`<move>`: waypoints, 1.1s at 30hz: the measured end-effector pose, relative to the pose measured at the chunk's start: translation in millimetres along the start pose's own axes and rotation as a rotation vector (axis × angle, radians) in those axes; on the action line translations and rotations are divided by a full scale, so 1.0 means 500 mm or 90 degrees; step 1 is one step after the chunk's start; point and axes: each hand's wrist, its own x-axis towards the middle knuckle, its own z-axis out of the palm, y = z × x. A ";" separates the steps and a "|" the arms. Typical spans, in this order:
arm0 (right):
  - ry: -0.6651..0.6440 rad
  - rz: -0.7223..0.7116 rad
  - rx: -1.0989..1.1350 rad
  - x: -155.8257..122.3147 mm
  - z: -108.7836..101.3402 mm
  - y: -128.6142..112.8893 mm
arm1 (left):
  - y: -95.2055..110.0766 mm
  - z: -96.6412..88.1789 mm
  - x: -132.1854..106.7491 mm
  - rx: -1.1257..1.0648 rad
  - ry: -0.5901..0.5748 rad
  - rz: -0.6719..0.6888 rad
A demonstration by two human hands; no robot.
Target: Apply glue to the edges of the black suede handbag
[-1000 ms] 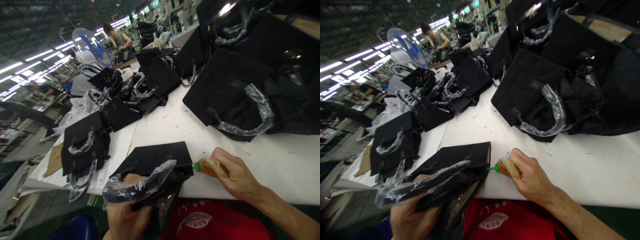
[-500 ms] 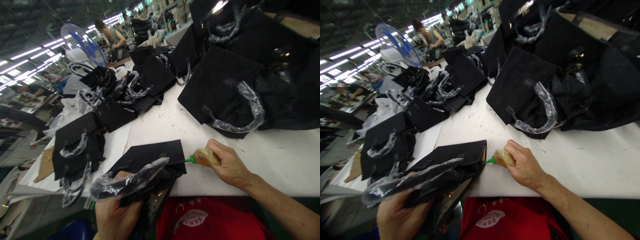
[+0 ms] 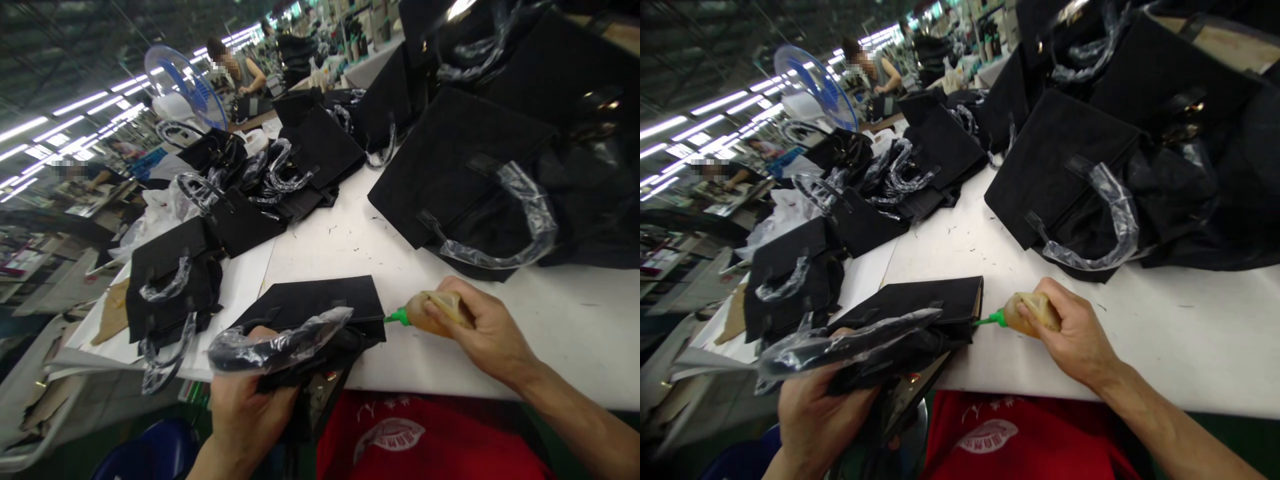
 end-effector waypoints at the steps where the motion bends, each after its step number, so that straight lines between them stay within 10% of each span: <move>1: 0.000 -0.009 0.001 -0.002 0.001 -0.002 | 0.002 0.000 0.003 -0.003 0.004 0.003; 9: -0.102 -0.067 0.015 -0.007 0.010 -0.021 | 0.011 0.001 0.016 -0.032 -0.007 -0.011; 33: -0.075 -0.177 -0.129 -0.043 0.007 -0.022 | 0.010 0.008 0.011 -0.053 -0.012 0.001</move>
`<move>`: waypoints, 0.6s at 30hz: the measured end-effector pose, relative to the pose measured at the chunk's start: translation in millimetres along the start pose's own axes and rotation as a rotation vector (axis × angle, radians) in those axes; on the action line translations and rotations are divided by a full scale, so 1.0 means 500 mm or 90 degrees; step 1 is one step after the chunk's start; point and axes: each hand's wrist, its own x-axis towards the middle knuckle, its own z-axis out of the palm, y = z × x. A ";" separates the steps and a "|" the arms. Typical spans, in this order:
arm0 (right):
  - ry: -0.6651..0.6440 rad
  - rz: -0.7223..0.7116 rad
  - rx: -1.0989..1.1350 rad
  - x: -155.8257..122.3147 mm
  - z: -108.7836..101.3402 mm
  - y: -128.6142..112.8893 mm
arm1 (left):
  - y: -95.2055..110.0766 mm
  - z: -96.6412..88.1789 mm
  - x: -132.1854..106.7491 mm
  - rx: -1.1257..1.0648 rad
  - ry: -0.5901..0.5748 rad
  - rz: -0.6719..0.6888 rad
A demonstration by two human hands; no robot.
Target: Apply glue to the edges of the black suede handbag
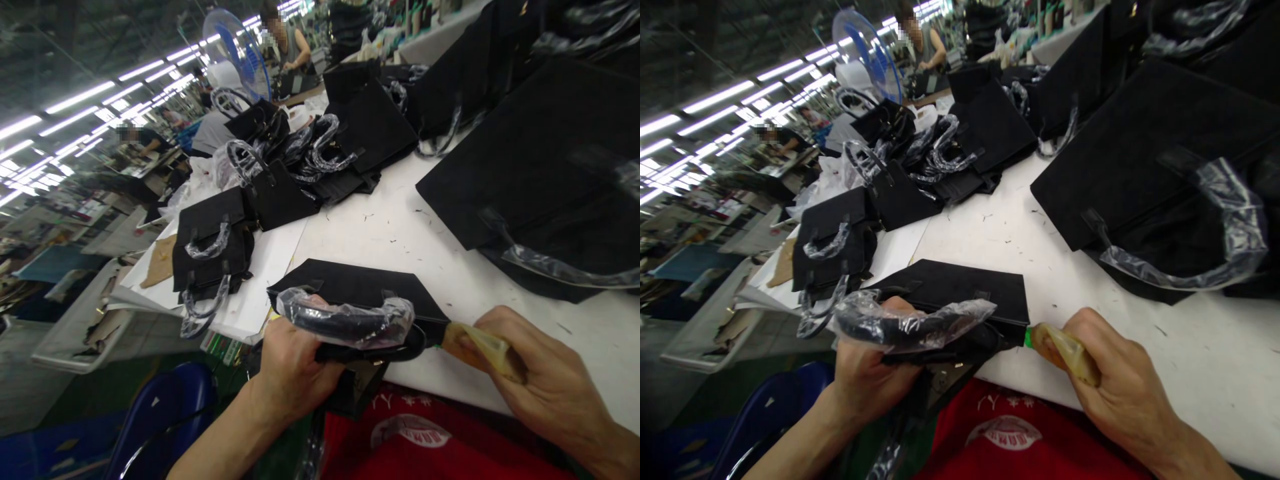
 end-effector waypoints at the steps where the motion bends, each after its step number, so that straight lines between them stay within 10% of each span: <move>1: 0.003 -0.004 -0.003 0.000 -0.002 -0.003 | 0.000 0.000 0.001 0.007 0.002 -0.001; 18: -0.025 0.071 0.122 -0.033 -0.027 -0.039 | 0.004 0.007 -0.012 -0.027 -0.050 0.013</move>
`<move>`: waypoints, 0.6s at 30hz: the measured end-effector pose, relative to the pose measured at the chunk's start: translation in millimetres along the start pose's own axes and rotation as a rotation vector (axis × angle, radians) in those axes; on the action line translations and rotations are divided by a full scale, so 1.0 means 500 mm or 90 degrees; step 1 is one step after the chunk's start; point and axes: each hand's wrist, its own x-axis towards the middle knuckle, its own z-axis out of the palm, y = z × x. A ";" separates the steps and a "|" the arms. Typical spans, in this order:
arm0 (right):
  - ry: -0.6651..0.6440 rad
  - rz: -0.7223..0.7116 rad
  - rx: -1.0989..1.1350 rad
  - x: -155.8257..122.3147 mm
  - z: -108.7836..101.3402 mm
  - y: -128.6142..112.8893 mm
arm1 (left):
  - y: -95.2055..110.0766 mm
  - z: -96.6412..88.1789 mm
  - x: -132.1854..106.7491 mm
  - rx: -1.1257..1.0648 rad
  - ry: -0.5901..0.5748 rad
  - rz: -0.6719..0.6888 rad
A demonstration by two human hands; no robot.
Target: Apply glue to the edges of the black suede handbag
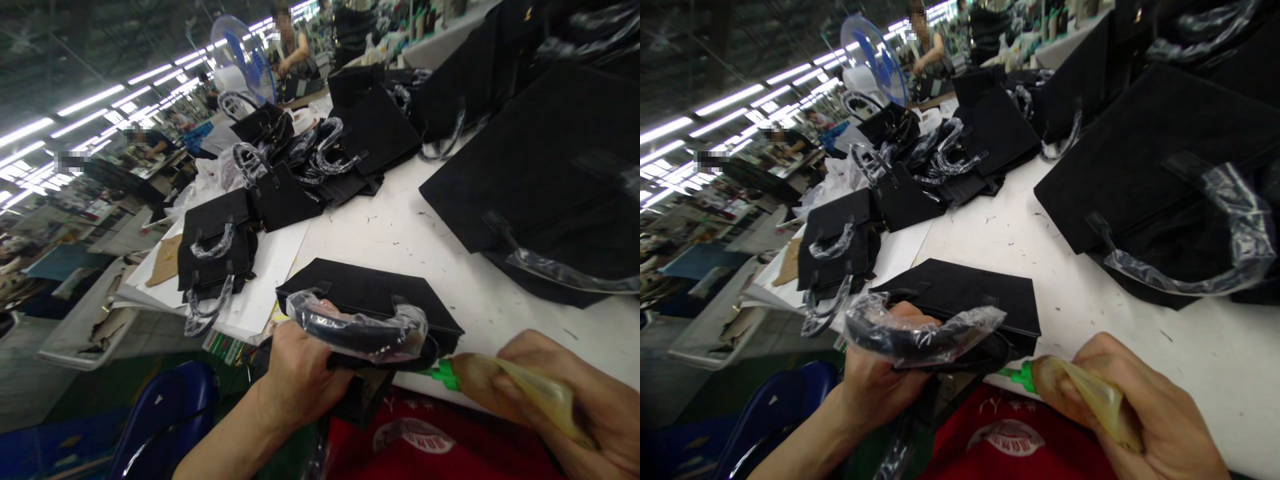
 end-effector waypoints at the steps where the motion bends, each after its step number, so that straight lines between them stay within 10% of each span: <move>1: 0.005 -0.006 -0.010 0.000 -0.002 -0.001 | -0.001 0.001 -0.001 0.003 -0.002 -0.001; 18: 0.023 0.019 -0.021 0.003 -0.005 0.002 | -0.002 0.009 -0.004 -0.009 0.028 -0.011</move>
